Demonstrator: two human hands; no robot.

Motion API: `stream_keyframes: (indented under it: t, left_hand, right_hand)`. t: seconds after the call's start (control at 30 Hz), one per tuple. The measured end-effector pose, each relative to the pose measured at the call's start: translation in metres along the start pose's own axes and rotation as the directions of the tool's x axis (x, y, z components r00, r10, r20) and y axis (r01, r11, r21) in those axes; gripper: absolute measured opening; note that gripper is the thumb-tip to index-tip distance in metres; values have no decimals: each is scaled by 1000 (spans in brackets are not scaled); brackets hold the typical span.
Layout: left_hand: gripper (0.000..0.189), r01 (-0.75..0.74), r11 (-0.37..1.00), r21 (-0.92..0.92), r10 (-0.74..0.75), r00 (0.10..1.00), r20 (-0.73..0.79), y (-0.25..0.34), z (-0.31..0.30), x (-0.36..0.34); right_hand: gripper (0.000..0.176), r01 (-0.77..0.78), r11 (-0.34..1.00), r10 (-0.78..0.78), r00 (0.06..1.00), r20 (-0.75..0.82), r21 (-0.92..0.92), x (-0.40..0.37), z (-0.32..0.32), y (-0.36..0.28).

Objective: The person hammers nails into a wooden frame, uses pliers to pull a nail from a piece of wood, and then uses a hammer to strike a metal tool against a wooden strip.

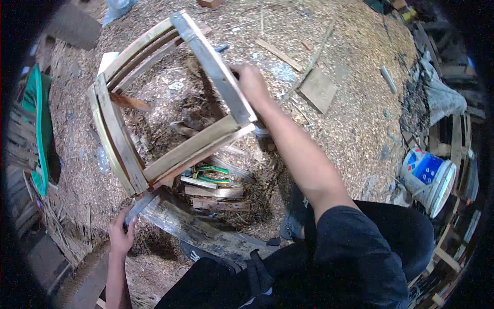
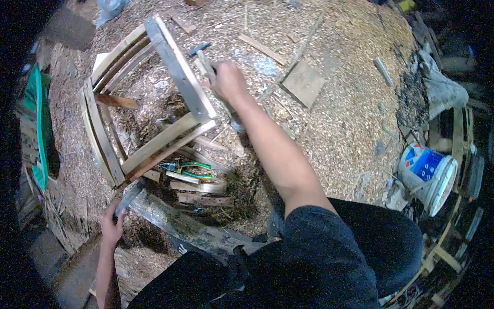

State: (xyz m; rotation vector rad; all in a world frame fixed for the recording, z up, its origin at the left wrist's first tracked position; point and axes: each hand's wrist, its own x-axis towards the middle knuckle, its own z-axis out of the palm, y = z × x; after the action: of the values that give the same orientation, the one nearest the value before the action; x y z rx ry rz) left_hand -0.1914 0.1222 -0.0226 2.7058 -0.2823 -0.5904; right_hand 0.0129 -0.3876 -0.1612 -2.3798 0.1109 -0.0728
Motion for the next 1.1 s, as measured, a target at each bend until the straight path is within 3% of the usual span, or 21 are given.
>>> stream_keyframes:
  t: [0.07, 0.13, 0.17, 0.2, 0.23, 0.3, 0.37, 0.4, 0.43, 0.47, 0.5, 0.6, 0.7, 0.73, 0.83, 0.9, 0.97, 1.03, 1.1]
  left_hand:
    - [36, 54, 998, -17, -54, 998, -30, -4, 11, -1]
    - [37, 150, 985, -88, -154, 987, -42, 2, 16, -6]
    - [38, 212, 967, -139, -218, 976, -27, 10, 18, -2]
    - [37, 91, 988, -122, -106, 987, -122, 5, 26, -6]
    - [38, 144, 985, -99, -157, 979, -133, -1, 36, -14]
    - [38, 77, 992, -100, -96, 975, -202, 2, 44, -21]
    - [37, 204, 968, -148, -222, 968, -121, 6, 48, -32]
    - [36, 202, 970, -139, -218, 969, -119, 7, 49, -36]
    - [36, 190, 973, -128, -206, 971, -123, 8, 50, -38]
    - [36, 196, 970, -140, -216, 966, -145, 8, 52, -39]
    - [36, 191, 972, -140, -207, 971, -118, 7, 57, -39]
    - [36, 170, 978, -123, -181, 980, -85, 2, 72, -38]
    - [38, 145, 976, -165, -160, 984, -79, -10, 82, -44]
    - [37, 162, 971, -175, -176, 982, -71, -13, 85, -46]
    - [37, 123, 970, -209, -148, 983, -109, -23, 95, -49]
    - [39, 216, 944, -251, -221, 975, 8, -22, 91, -52]
    - [42, 180, 937, -298, -197, 980, -30, -33, 107, -52]
    - [44, 156, 939, -308, -171, 985, -21, -37, 111, -51]
    - [49, 155, 933, -325, -173, 984, -28, -38, 111, -52]
  right_hand:
    - [23, -69, 998, 69, 997, 42, -12, 1, 11, 2]
    - [27, 104, 986, -107, 994, -16, -132, 28, 77, 90]
    - [28, 89, 993, -88, 996, 17, -77, 27, 71, 99]
    - [29, 48, 999, -49, 997, 62, 13, 19, 50, 106]
    - [30, 20, 996, -28, 996, 84, 92, 17, 38, 123]
    - [34, -20, 962, -11, 994, 112, 273, 21, 10, 165]
    - [39, 1, 937, -38, 994, 101, 349, 36, -21, 230]
    - [34, -189, 569, 158, 980, 119, 800, 4, -44, 110]
    - [33, -35, 973, 41, 999, -18, 227, 13, -66, 103]
    - [33, 27, 968, 28, 976, -216, 249, 11, -79, 91]
    - [34, -165, 884, 252, 956, -148, 437, -20, -102, 18]
    - [30, 58, 871, 97, 954, -285, 488, -62, -149, -63]
    - [23, 238, 856, -111, 951, -288, 458, -122, -174, -138]
    - [20, 278, 838, -181, 953, -243, 469, -145, -170, -159]
    - [18, 187, 864, -144, 981, -127, 467, -193, -132, -178]
    - [26, 192, 914, -197, 980, -25, 358, -226, -88, -176]
    - [36, 473, 864, -491, 867, 83, 171, -250, -40, -175]
    - [40, 242, 938, -316, 888, 333, 247, -271, -1, -171]
    - [44, 252, 939, -329, 858, 394, 235, -279, 26, -167]
